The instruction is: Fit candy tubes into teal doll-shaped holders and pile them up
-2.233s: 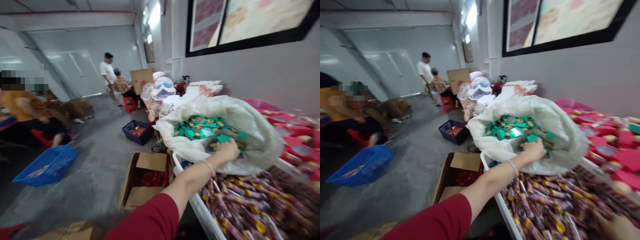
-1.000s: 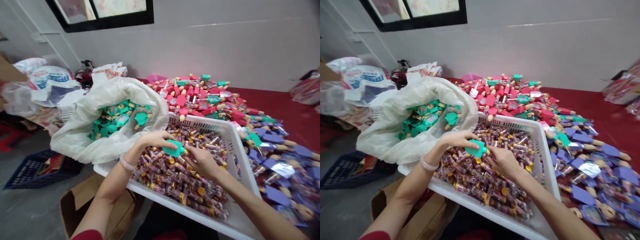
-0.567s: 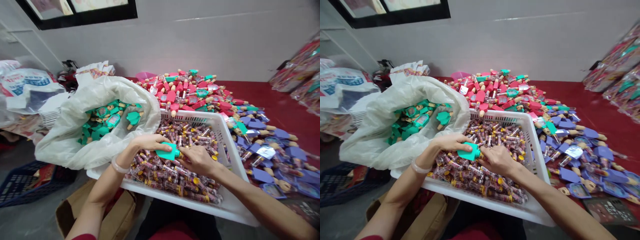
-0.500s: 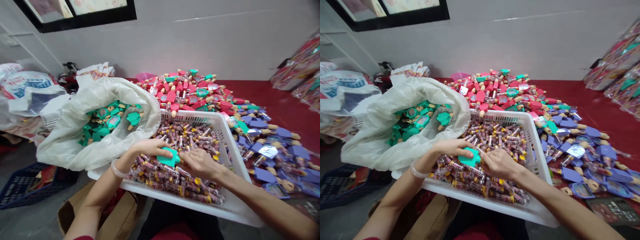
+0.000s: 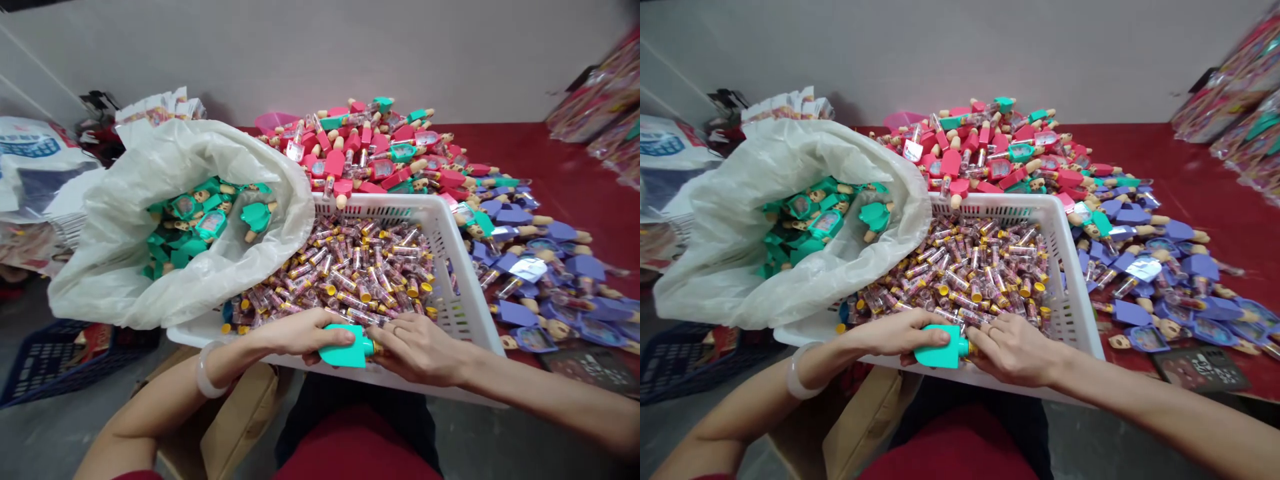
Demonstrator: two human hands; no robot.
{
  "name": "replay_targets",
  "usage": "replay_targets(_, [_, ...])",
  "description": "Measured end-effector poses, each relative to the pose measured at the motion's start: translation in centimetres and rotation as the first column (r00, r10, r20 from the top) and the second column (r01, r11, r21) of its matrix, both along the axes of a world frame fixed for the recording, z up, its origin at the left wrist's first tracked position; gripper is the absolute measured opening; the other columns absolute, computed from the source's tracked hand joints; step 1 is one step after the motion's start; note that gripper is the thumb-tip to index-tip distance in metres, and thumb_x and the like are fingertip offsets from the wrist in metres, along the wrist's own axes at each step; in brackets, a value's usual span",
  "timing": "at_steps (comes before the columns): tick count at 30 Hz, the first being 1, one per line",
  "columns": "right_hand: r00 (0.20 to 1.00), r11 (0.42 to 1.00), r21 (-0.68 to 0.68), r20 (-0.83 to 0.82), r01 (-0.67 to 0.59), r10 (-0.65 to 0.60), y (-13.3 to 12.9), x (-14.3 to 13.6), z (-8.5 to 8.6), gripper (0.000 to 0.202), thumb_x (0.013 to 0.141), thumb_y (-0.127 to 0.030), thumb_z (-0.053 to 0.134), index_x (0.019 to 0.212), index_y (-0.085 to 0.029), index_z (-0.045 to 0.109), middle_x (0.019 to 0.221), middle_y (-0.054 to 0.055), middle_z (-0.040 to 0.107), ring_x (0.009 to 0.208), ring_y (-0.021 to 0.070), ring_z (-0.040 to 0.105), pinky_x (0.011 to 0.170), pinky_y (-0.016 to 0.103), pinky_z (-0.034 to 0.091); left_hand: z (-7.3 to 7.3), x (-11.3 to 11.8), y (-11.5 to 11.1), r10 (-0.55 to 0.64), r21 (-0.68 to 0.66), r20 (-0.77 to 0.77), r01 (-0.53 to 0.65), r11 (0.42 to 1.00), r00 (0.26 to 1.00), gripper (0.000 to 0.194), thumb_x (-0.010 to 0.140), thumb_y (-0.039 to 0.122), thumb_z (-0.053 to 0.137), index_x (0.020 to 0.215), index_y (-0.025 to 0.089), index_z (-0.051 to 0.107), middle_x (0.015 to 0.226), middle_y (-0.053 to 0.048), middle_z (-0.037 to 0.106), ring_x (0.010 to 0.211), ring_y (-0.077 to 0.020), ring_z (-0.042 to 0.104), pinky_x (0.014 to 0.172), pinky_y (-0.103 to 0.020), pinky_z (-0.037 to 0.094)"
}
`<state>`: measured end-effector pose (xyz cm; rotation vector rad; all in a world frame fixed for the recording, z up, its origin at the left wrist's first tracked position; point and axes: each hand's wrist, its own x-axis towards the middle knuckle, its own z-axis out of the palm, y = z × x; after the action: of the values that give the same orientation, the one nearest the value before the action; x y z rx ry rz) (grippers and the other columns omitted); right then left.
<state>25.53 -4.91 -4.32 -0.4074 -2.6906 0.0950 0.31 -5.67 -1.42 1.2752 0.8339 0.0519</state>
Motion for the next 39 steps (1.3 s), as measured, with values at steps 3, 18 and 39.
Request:
replay_targets(3, [0.999, 0.999, -0.025, -0.002, -0.041, 0.041, -0.3, 0.3, 0.8, 0.017, 0.096, -0.027, 0.048, 0.106, -0.017, 0.058, 0.066, 0.001, 0.065, 0.054, 0.0132, 0.057, 0.050, 0.029, 0.040, 0.0, 0.3, -0.8, 0.005, -0.061, 0.017, -0.004, 0.998, 1.000, 0.046, 0.089, 0.060, 0.047, 0.088, 0.016, 0.057, 0.059, 0.003, 0.047, 0.042, -0.0073, 0.040, 0.041, -0.020, 0.030])
replay_targets(18, [0.993, 0.992, -0.126, 0.115, 0.022, -0.008, -4.3, 1.1, 2.9, 0.020, 0.098, -0.028, 0.043, 0.097, -0.013, 0.056, 0.069, 0.003, 0.064, 0.058, 0.0139, 0.059, 0.053, 0.030, 0.041, 2.1, 1.9, -4.8, 0.038, 0.403, -0.077, -0.004, 0.915, 0.996, 0.048, 0.093, 0.056, 0.044, 0.113, 0.017, 0.063, 0.093, -0.005, 0.067, 0.080, -0.0168, 0.059, 0.070, -0.023, 0.043])
replay_targets(39, [0.842, 0.898, -0.109, 0.411, 0.426, -0.350, -1.3, -0.4, 3.7, 0.005, 0.082, -0.015, 0.057, 0.078, -0.016, 0.061, 0.065, 0.004, 0.062, 0.057, 0.0152, 0.052, 0.055, 0.028, 0.029, 0.9, 0.8, -0.8, -0.196, 0.240, -0.137, 0.225, 0.944, 0.971, 0.038, 0.081, 0.045, 0.063, 0.101, 0.013, 0.065, 0.080, -0.005, 0.065, 0.053, -0.0103, 0.051, 0.048, -0.022, 0.040])
